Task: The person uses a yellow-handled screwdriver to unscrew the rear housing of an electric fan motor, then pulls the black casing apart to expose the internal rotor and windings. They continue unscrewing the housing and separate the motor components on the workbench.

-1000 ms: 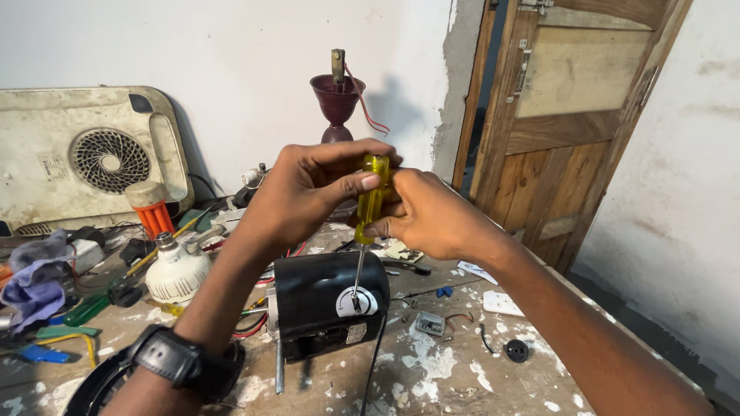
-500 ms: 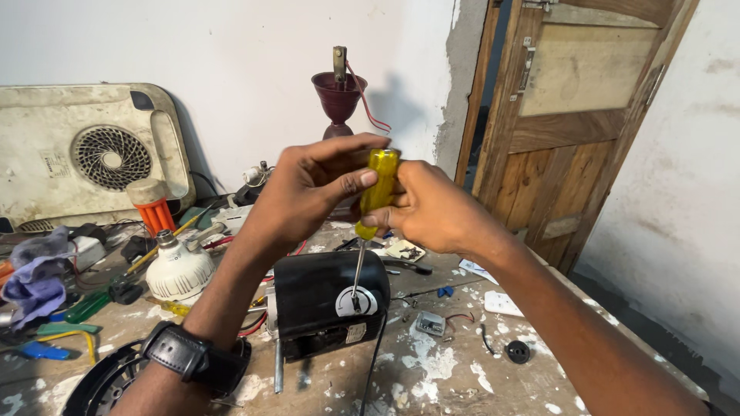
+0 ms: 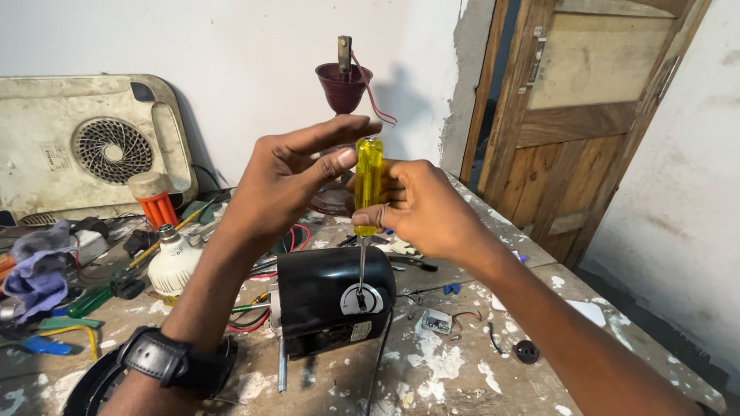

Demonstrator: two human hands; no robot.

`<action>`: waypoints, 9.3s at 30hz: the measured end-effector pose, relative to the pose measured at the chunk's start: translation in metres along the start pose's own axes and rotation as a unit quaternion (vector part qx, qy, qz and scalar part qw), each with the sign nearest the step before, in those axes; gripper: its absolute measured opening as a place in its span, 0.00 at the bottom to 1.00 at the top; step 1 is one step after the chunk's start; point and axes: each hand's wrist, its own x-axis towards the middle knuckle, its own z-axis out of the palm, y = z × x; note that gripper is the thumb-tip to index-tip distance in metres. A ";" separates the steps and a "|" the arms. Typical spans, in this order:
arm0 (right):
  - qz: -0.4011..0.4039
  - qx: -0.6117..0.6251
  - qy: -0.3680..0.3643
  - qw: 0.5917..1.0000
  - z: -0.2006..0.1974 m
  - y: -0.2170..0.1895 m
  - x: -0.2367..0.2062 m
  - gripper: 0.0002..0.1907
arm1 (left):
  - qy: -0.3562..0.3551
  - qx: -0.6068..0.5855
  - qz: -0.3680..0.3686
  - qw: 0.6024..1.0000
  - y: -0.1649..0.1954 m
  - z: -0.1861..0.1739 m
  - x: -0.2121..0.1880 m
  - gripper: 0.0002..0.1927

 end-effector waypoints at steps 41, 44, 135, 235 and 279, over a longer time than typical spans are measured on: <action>-0.007 -0.120 0.069 0.990 0.033 -0.007 -0.007 0.21 | 0.078 0.230 0.107 0.964 -0.008 0.005 0.003 0.19; -0.022 -0.062 0.041 0.997 0.025 -0.007 0.001 0.19 | 0.063 0.173 0.066 0.981 -0.007 0.006 0.008 0.15; -0.077 0.049 -0.035 0.995 0.004 0.013 -0.008 0.24 | -0.040 0.042 -0.028 0.998 -0.002 0.006 -0.008 0.23; -0.122 0.046 0.047 0.990 -0.031 0.048 -0.040 0.17 | -0.184 0.387 -0.058 0.902 -0.061 -0.009 -0.078 0.22; -0.119 0.018 -0.051 0.991 -0.013 0.037 -0.049 0.18 | -0.165 0.365 -0.048 0.915 -0.062 -0.002 -0.080 0.19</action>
